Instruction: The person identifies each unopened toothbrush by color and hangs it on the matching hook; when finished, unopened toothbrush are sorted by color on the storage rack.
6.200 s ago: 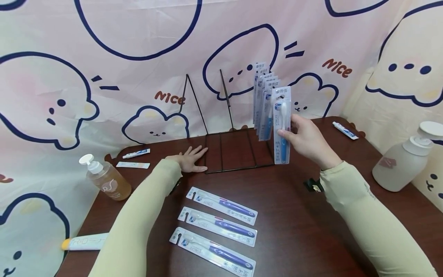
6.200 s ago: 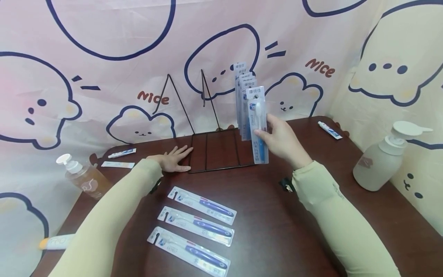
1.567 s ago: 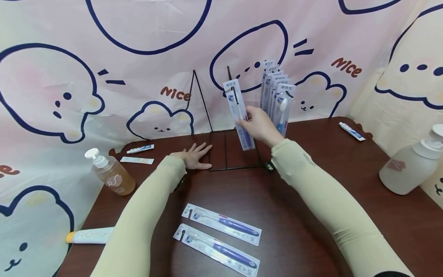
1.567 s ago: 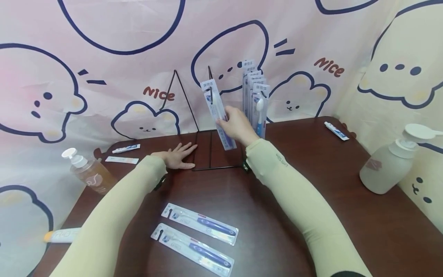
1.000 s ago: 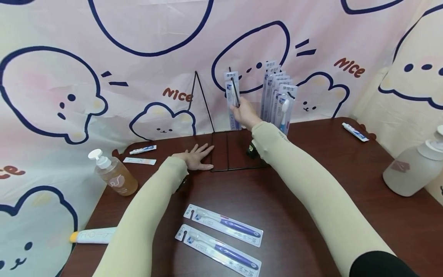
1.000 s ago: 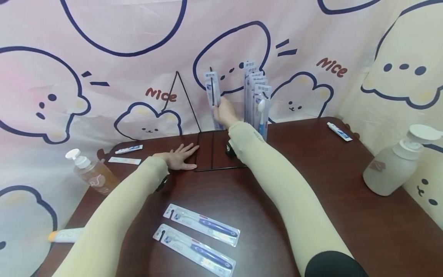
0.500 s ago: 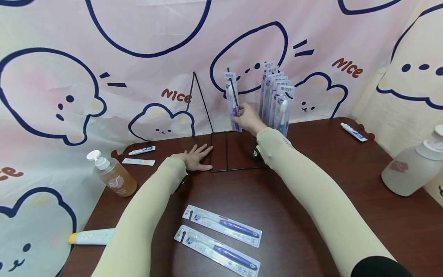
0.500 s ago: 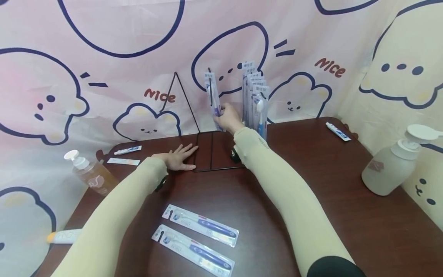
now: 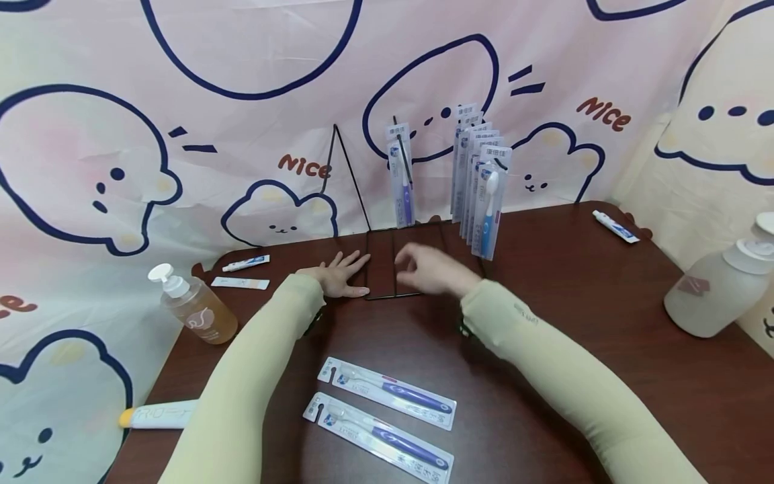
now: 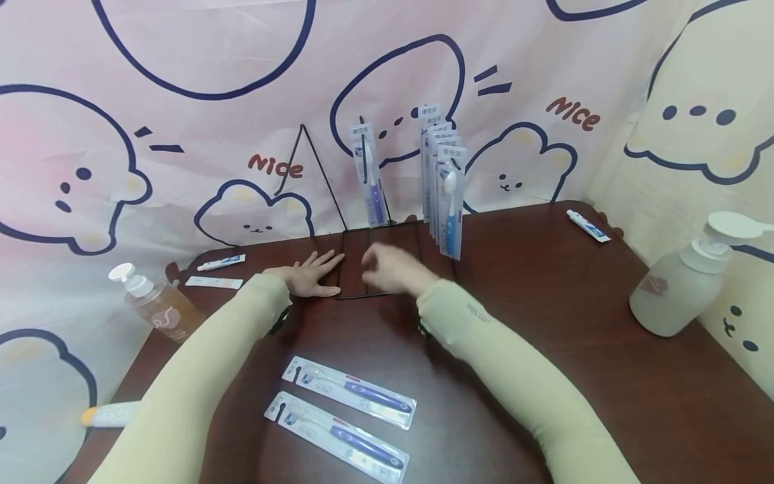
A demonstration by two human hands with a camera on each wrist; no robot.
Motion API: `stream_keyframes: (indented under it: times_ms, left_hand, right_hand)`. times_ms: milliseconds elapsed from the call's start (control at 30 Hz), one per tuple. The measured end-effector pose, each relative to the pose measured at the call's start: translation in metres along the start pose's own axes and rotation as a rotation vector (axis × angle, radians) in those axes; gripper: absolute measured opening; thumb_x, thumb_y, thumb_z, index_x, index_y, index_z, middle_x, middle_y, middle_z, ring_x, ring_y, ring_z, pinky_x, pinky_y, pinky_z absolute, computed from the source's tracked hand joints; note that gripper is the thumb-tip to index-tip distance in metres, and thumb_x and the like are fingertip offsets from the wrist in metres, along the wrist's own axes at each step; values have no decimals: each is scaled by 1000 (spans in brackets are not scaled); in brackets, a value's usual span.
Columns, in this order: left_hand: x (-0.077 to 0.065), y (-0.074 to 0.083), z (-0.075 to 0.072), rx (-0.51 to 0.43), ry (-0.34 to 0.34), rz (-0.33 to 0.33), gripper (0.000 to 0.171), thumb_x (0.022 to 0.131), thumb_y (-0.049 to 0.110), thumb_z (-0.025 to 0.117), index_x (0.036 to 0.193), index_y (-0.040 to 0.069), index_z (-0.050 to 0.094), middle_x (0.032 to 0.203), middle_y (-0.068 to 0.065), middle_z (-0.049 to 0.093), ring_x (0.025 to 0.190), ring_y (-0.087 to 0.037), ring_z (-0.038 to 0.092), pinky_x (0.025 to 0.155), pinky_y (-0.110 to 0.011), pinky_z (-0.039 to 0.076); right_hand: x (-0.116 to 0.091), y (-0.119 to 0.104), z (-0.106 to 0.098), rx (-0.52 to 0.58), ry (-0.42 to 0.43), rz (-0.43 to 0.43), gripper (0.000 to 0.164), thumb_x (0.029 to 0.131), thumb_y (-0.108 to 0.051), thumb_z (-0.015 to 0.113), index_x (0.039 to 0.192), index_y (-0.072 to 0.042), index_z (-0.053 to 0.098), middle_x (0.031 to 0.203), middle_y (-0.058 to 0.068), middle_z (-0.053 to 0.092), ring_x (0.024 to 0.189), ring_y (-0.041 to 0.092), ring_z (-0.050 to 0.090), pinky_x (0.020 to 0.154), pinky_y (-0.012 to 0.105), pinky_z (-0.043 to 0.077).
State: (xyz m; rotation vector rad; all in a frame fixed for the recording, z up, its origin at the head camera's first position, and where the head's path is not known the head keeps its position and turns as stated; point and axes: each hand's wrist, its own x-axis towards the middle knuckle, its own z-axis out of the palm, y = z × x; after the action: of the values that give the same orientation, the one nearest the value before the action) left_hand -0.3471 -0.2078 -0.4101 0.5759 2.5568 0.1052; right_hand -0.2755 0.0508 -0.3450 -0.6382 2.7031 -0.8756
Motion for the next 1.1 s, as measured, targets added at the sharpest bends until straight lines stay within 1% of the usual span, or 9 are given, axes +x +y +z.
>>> stream_keyframes:
  times_ms: [100,200,300,400,467,633,833,967,1100]
  left_hand:
    - [-1,0,-1,-2,2,2,87,83,69,39,147,34,-8,152,1,-14,137,-32,-12,102,-62,2]
    - [-2,1,-4,8,9,-1,86,84,69,39,146,34,-9,152,1,-14,137,-33,-12,102,-62,3]
    - [-3,3,-6,20,14,-3,86,84,68,39,146,34,-9,153,1,-14,137,-33,-11,102,-62,3]
    - [-2,6,-6,21,16,2,86,84,68,39,147,32,-8,153,0,-13,137,-34,-11,102,-63,4]
    - [-1,7,-6,20,21,12,87,84,68,39,147,31,-8,153,-1,-12,137,-34,-10,101,-63,4]
    - [0,7,-4,42,24,-9,86,84,70,37,147,33,-9,153,1,-14,137,-32,-11,103,-62,4]
    - [1,4,-2,27,14,-3,86,83,70,38,147,33,-8,153,0,-14,137,-33,-11,102,-62,3]
    - [1,2,0,26,10,-3,87,83,71,36,146,34,-9,152,1,-15,137,-33,-12,102,-62,3]
    - [1,0,2,25,8,-5,87,82,72,36,146,34,-10,152,2,-15,137,-33,-12,102,-63,3]
  right_hand:
    - [-27,-15,24,-165,-120,-93,38,88,-36,60,121,-18,56,107,-1,59,97,15,56,84,34,44]
    - [-51,-28,47,-307,-172,-161,42,88,-39,59,123,-17,57,114,1,58,104,16,54,88,35,43]
    - [-69,-36,67,-406,-173,-209,39,85,-42,62,114,-17,62,100,-2,60,91,14,57,76,34,47]
    - [-82,-39,83,-455,-145,-239,33,80,-45,67,98,-17,66,83,-6,56,74,11,55,60,32,46]
    - [-88,-39,90,-479,-124,-251,34,76,-45,71,94,-17,66,80,-6,53,70,11,53,56,32,45]
    - [-97,-40,96,-538,-112,-284,45,69,-38,79,106,-17,66,91,-2,55,78,16,54,59,33,48]
    - [-98,-36,94,-540,-110,-273,34,75,-12,72,108,-18,65,86,1,56,78,17,56,55,34,47]
    - [-97,-30,89,-530,-116,-226,38,76,-9,70,112,-21,64,88,3,57,81,18,56,56,36,47]
    - [-96,-25,82,-533,-137,-209,34,77,-9,69,108,-18,64,88,3,58,83,19,56,59,36,48]
